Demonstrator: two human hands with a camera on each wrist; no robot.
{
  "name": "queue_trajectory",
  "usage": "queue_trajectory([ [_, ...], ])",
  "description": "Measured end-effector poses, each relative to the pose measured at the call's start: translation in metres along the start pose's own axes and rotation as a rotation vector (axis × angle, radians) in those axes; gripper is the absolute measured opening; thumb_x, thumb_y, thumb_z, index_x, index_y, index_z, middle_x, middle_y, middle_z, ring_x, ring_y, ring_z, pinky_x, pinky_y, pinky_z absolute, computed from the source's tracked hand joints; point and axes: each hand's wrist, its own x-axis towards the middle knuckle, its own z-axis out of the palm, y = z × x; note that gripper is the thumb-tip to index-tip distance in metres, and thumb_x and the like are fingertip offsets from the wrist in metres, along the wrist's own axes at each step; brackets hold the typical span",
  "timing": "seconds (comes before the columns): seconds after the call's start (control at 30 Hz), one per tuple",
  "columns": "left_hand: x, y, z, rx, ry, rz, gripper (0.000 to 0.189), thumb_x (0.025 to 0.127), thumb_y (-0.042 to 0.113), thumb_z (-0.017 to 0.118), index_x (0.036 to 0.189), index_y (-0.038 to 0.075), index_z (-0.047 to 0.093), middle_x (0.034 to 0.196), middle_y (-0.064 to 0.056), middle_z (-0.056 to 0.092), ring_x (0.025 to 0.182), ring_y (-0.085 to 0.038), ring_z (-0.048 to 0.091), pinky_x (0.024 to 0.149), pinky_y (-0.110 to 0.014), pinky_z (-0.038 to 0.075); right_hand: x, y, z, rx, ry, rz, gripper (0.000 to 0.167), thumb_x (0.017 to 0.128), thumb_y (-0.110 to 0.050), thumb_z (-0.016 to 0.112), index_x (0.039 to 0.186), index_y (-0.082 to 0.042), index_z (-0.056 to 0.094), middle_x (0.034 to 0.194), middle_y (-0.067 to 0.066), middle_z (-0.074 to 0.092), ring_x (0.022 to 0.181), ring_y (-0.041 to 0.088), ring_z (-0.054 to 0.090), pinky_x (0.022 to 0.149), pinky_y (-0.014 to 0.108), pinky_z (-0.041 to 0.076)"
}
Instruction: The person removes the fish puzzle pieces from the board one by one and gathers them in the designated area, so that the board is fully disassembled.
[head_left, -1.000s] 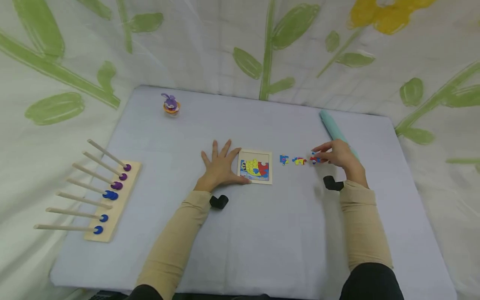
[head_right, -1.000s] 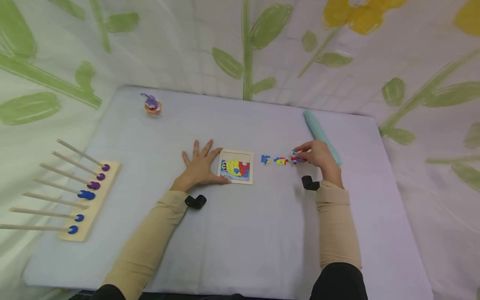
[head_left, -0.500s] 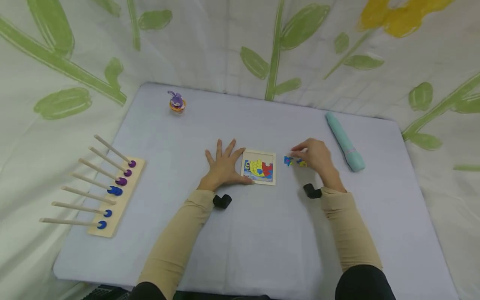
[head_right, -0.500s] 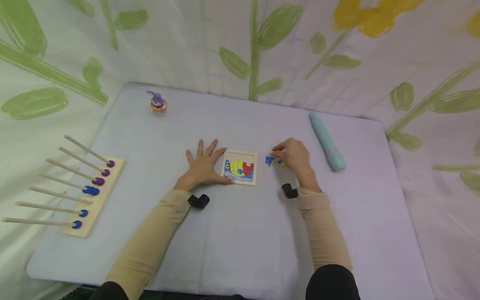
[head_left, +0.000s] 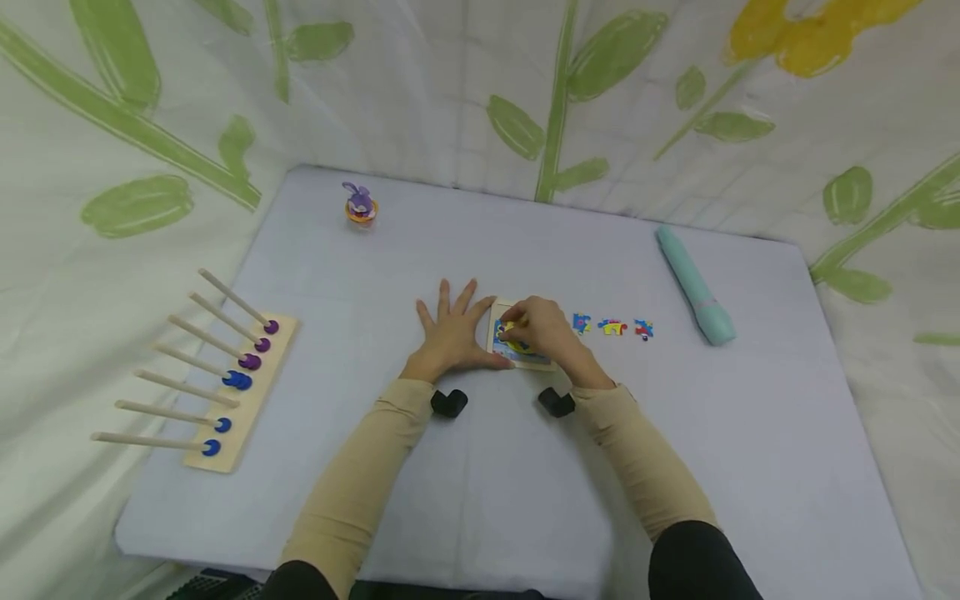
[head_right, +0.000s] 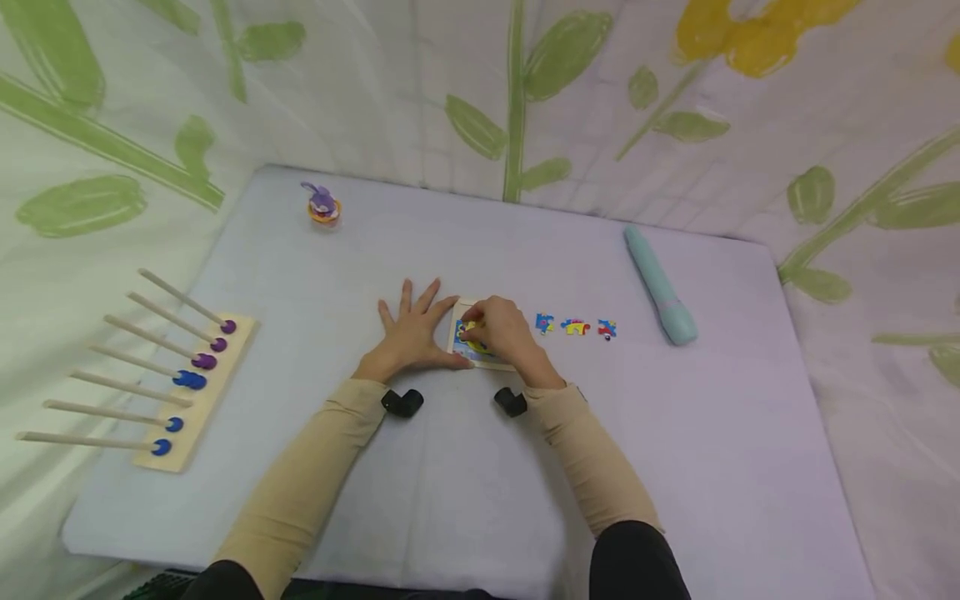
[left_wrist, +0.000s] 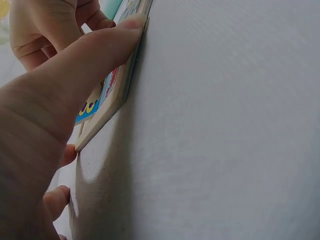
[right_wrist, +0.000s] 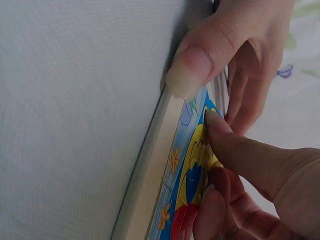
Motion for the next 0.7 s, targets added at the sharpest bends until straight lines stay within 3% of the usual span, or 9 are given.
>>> queue_trajectory([
  [0.33, 0.0006, -0.0001, -0.0011, 0.008, -0.004, 0.000, 0.118, 0.068, 0.068, 0.086, 0.164, 0.026, 0.031, 0.178, -0.007, 0.001, 0.159, -0.048, -0.020, 0.116, -0.084, -0.009, -0.0047, 0.0056, -0.0028, 0.004, 0.058, -0.044, 0.024, 0.097, -0.024, 0.073, 0.116, -0.011, 0.077, 0.115, 0.009, 0.077, 0.105, 0.028, 0.073, 0.091, 0.043, 0.058],
  [0.57, 0.0011, -0.0007, -0.0010, 0.010, 0.004, 0.000, 0.118, 0.068, 0.069, 0.086, 0.163, 0.027, 0.032, 0.178, -0.007, 0.002, 0.159, -0.049, -0.019, 0.116, -0.085, -0.008, 0.0021, 0.0054, -0.0036, -0.070, -0.030, -0.037, 0.031, 0.097, -0.024, 0.073, 0.125, -0.012, 0.075, 0.115, 0.010, 0.078, 0.106, 0.026, 0.074, 0.092, 0.041, 0.059],
  [0.7, 0.0014, -0.0006, 0.0000, 0.019, 0.003, 0.000, 0.118, 0.068, 0.069, 0.086, 0.163, 0.027, 0.031, 0.178, -0.006, 0.001, 0.159, -0.048, -0.019, 0.116, -0.085, -0.007, 0.0010, 0.0057, -0.0035, -0.094, -0.023, -0.065, 0.030, 0.097, -0.023, 0.073, 0.126, -0.014, 0.075, 0.117, 0.009, 0.076, 0.104, 0.025, 0.073, 0.087, 0.039, 0.058],
])
